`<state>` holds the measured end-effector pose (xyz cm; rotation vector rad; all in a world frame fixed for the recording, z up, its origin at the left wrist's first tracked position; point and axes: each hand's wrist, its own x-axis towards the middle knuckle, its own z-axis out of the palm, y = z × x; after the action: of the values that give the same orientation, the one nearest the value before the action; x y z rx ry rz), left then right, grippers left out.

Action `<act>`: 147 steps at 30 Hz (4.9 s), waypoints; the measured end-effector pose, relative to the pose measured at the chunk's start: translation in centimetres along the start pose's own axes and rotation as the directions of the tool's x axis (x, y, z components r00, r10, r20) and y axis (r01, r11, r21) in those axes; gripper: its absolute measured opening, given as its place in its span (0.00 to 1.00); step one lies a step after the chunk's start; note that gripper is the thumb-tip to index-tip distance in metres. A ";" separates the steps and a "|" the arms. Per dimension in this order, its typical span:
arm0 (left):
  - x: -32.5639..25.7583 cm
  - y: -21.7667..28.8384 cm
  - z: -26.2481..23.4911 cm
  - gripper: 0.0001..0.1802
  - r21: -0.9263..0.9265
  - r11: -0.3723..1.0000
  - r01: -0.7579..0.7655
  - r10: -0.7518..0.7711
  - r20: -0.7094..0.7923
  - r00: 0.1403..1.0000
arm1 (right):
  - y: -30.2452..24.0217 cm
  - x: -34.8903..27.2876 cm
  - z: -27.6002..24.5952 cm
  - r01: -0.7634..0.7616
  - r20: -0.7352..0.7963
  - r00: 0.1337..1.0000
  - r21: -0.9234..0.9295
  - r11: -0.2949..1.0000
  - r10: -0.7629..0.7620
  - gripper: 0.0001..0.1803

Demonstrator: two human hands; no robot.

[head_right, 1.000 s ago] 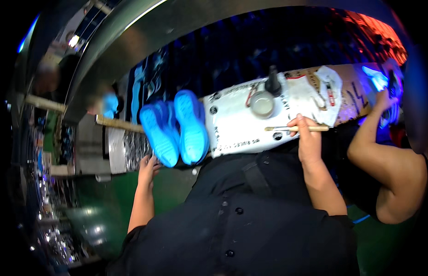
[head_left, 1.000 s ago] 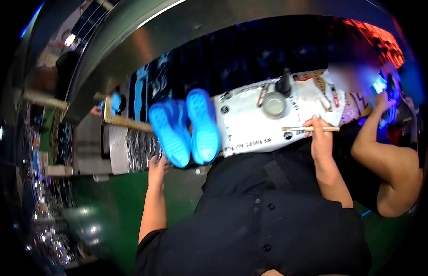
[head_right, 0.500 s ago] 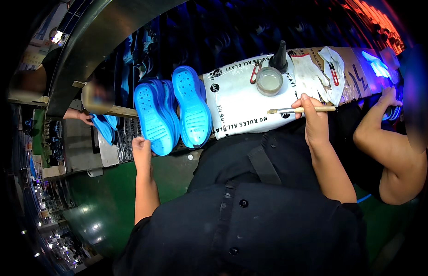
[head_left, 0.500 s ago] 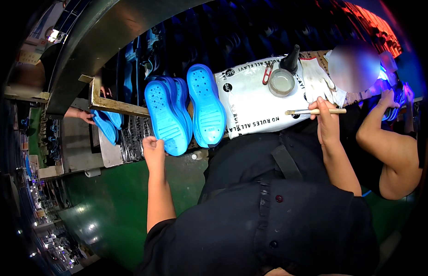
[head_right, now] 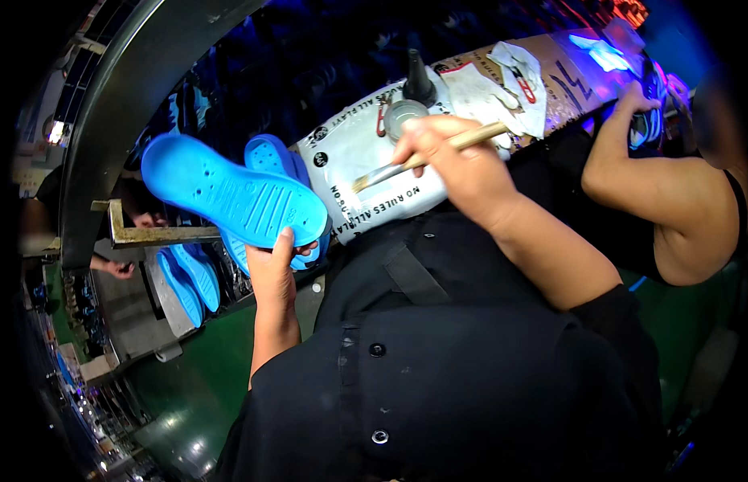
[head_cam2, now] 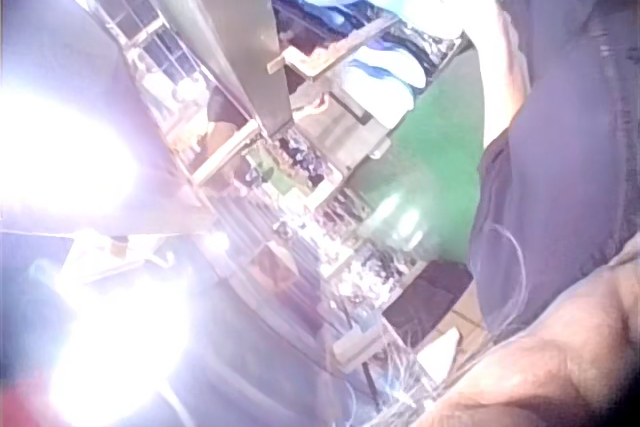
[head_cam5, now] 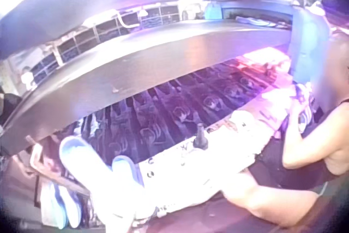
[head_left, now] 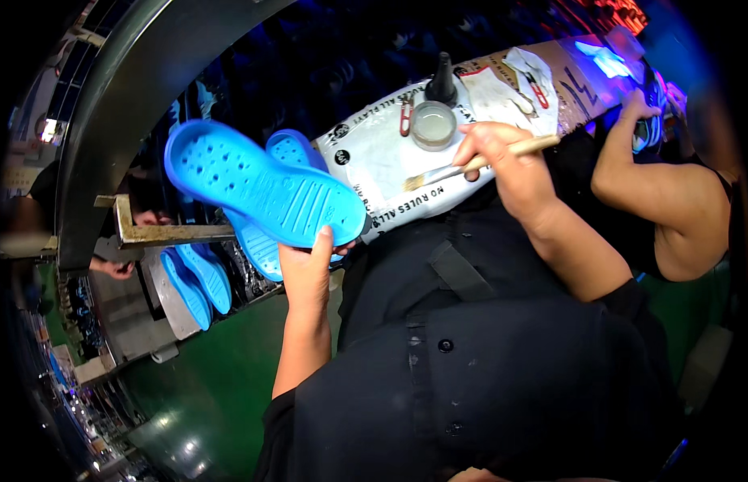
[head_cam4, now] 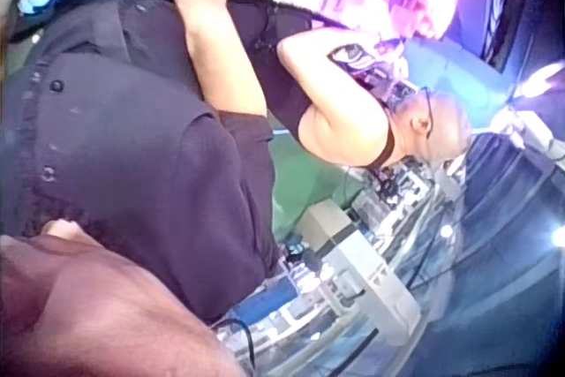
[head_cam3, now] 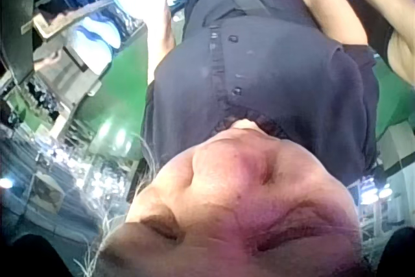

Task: The person paints the soles of blue clog-style shoes using a small brush and a container of white paint. They repeatedly dip the brush into the paint and apply it to the textured bottom of the shoes, handling them one at a time and placing them on a nearby surface after finishing each one.

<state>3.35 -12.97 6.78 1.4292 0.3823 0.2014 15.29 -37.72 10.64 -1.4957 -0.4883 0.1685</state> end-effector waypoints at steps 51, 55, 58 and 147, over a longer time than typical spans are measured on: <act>0.2 -1.1 4.2 0.13 0.324 0.815 -0.480 0.504 0.011 0.864 | 1.5 -1.6 2.3 0.528 0.277 0.849 -0.445 0.723 -0.450 0.10; 0.3 -1.4 4.2 0.12 0.320 0.801 -0.506 0.537 -0.011 0.843 | 1.6 -1.5 2.0 0.515 0.243 0.857 -0.416 0.749 -0.454 0.10; 0.2 -1.4 4.4 0.11 0.307 0.819 -0.484 0.515 -0.023 0.857 | 1.5 -1.5 2.2 0.494 0.279 0.869 -0.425 0.758 -0.410 0.10; 5.0 -5.8 -7.5 0.21 0.736 0.666 0.119 -0.041 -0.123 0.992 | 11.8 5.9 -4.7 0.053 -0.046 0.994 -0.608 0.792 -0.101 0.11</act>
<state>4.63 -5.01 -0.32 2.2219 0.6563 0.0300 24.67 -38.65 0.29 -2.1022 -0.5719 -0.1298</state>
